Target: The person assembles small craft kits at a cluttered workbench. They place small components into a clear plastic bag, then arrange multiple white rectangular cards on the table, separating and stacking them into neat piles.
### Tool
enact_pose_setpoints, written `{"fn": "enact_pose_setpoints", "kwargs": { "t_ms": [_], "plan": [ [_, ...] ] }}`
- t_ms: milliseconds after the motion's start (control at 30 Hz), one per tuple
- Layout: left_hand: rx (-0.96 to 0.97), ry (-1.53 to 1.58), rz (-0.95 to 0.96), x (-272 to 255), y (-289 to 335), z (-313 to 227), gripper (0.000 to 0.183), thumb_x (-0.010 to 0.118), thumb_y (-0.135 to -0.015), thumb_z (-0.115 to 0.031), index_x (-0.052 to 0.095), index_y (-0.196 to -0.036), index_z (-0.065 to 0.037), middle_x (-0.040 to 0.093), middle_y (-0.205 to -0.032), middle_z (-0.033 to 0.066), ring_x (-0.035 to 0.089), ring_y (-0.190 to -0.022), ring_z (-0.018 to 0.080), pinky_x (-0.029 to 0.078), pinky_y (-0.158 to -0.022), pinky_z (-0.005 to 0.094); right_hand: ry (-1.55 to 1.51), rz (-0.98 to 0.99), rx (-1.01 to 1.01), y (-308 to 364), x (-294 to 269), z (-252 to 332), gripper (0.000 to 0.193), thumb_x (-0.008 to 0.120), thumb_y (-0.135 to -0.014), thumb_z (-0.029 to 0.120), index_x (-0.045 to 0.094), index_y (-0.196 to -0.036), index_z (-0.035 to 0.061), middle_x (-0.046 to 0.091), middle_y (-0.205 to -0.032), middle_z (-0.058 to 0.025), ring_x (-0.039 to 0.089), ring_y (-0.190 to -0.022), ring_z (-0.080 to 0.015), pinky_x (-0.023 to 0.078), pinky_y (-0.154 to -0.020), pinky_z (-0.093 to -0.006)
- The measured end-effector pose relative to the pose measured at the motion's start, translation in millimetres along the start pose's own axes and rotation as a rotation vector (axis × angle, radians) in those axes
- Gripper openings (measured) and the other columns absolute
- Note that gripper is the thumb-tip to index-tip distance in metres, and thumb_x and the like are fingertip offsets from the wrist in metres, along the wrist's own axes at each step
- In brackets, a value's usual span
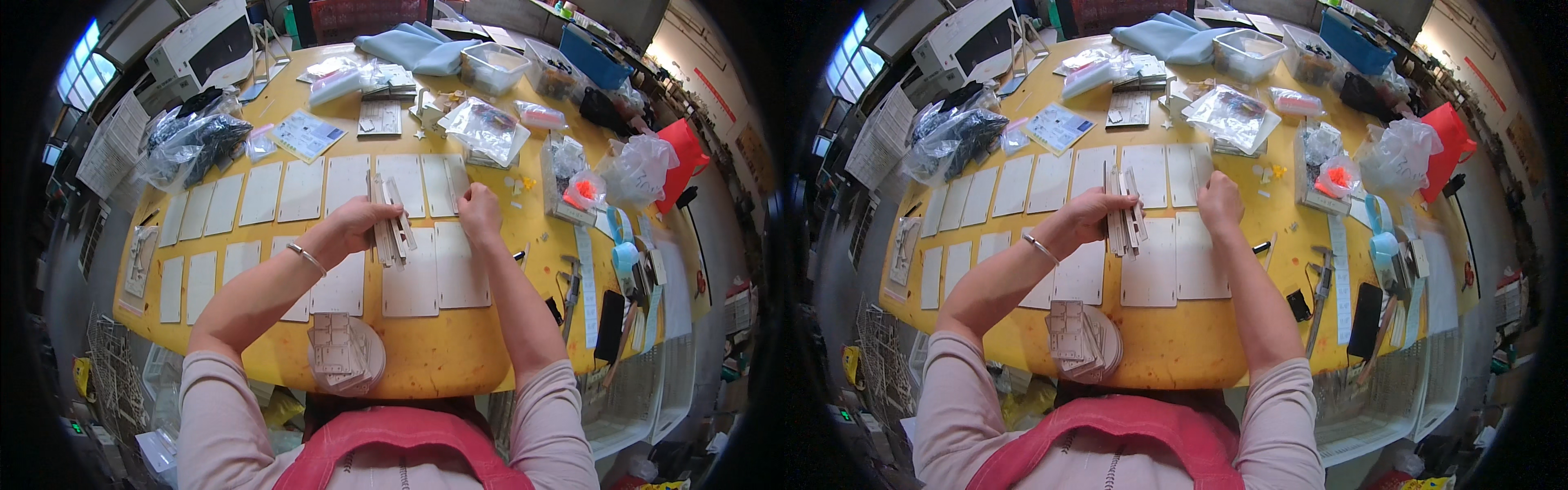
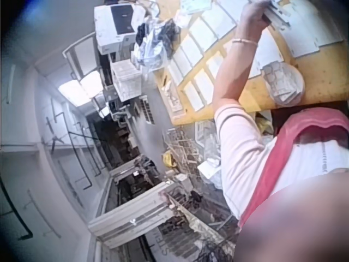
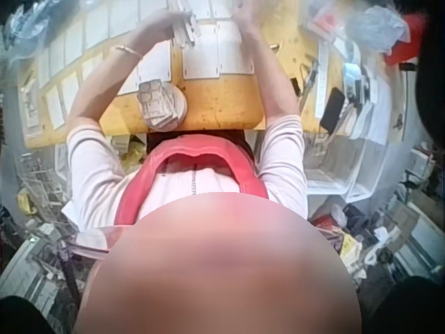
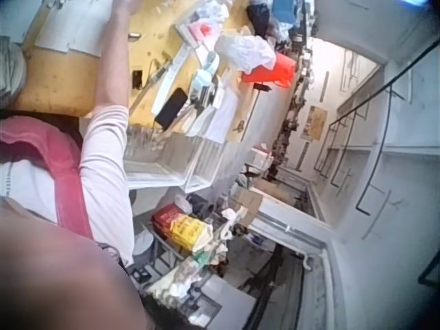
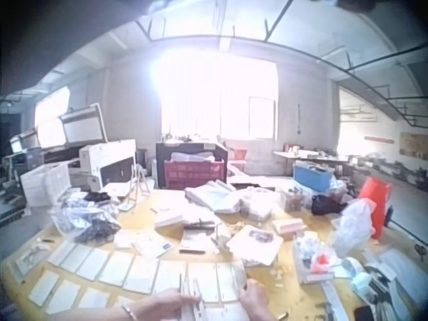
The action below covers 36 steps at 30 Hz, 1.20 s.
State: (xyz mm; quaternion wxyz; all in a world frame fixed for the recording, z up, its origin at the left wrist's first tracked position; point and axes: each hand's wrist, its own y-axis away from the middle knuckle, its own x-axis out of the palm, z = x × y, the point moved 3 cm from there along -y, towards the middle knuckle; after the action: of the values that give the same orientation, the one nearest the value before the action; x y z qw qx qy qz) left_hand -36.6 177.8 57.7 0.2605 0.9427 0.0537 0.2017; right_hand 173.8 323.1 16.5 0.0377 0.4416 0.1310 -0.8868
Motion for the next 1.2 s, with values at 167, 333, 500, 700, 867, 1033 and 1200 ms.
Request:
{"fn": "enact_pose_setpoints", "kwargs": {
  "t_ms": [167,333,500,700,867,1033,1200],
  "plan": [
    [0.012,0.06,0.011,-1,4,2,0.015,0.069,-0.099,-0.01,0.067,-0.107,0.003,0.071,-0.093,0.0123,0.074,-0.078,0.0258,0.065,-0.069,0.0417,-0.567,0.451,0.009,34,-19,40,0.025,0.073,-0.094,0.024,0.074,-0.093,-0.0002,0.073,-0.077,-0.0092,0.064,-0.054,-0.0149,0.049,-0.048,-0.0318],
    [0.029,0.082,0.002,-2,10,0,0.013,0.068,-0.099,-0.008,0.067,-0.106,0.003,0.072,-0.094,0.0141,0.074,-0.082,0.027,0.065,-0.073,0.0432,-0.793,0.764,0.111,76,-30,81,0.034,0.073,-0.096,0.03,0.072,-0.09,-0.0038,0.07,-0.072,-0.0079,0.057,-0.046,-0.0104,0.04,-0.037,-0.0258],
    [0.047,0.089,-0.025,-2,19,2,0.016,0.072,-0.096,-0.009,0.067,-0.109,0.0,0.072,-0.096,0.0122,0.074,-0.086,0.025,0.065,-0.078,0.0435,-0.792,0.743,0.144,79,-24,90,0.03,0.075,-0.094,0.025,0.07,-0.087,-0.0034,0.069,-0.07,-0.0086,0.053,-0.045,-0.0095,0.037,-0.037,-0.0255],
    [0.076,0.124,-0.04,-8,20,2,0.019,0.074,-0.094,-0.006,0.065,-0.11,0.0,0.071,-0.098,0.0126,0.074,-0.086,0.026,0.065,-0.076,0.0441,-0.916,0.749,0.151,82,-15,97,0.02,0.077,-0.095,0.018,0.068,-0.088,0.0012,0.066,-0.069,-0.0071,0.049,-0.044,-0.0071,0.032,-0.037,-0.0243],
    [0.103,0.134,-0.084,-21,10,1,0.021,0.074,-0.094,-0.005,0.065,-0.111,-0.001,0.071,-0.099,0.0125,0.074,-0.086,0.0252,0.065,-0.075,0.0439,-1.149,0.85,0.321,79,-7,91,0.018,0.075,-0.096,0.017,0.065,-0.09,0.003,0.063,-0.071,-0.0047,0.047,-0.049,-0.0065,0.031,-0.041,-0.0241],
    [0.081,0.138,-0.208,-36,-1,1,0.019,0.072,-0.095,-0.004,0.065,-0.112,-0.001,0.071,-0.098,0.0126,0.074,-0.085,0.0247,0.065,-0.075,0.0451,-0.954,0.668,0.334,47,8,89,0.019,0.071,-0.092,0.015,0.064,-0.092,-0.0031,0.064,-0.076,-0.0084,0.047,-0.046,-0.0106,0.031,-0.038,-0.0276],
    [0.1,0.188,-0.132,-39,-11,-5,0.017,0.07,-0.095,-0.001,0.065,-0.111,0.003,0.071,-0.098,0.0153,0.074,-0.085,0.0276,0.065,-0.074,0.0454,-0.998,0.802,0.215,34,25,108,0.025,0.069,-0.093,0.019,0.066,-0.09,-0.0055,0.066,-0.076,-0.0106,0.051,-0.045,-0.0118,0.035,-0.036,-0.0275]
  ]
}}
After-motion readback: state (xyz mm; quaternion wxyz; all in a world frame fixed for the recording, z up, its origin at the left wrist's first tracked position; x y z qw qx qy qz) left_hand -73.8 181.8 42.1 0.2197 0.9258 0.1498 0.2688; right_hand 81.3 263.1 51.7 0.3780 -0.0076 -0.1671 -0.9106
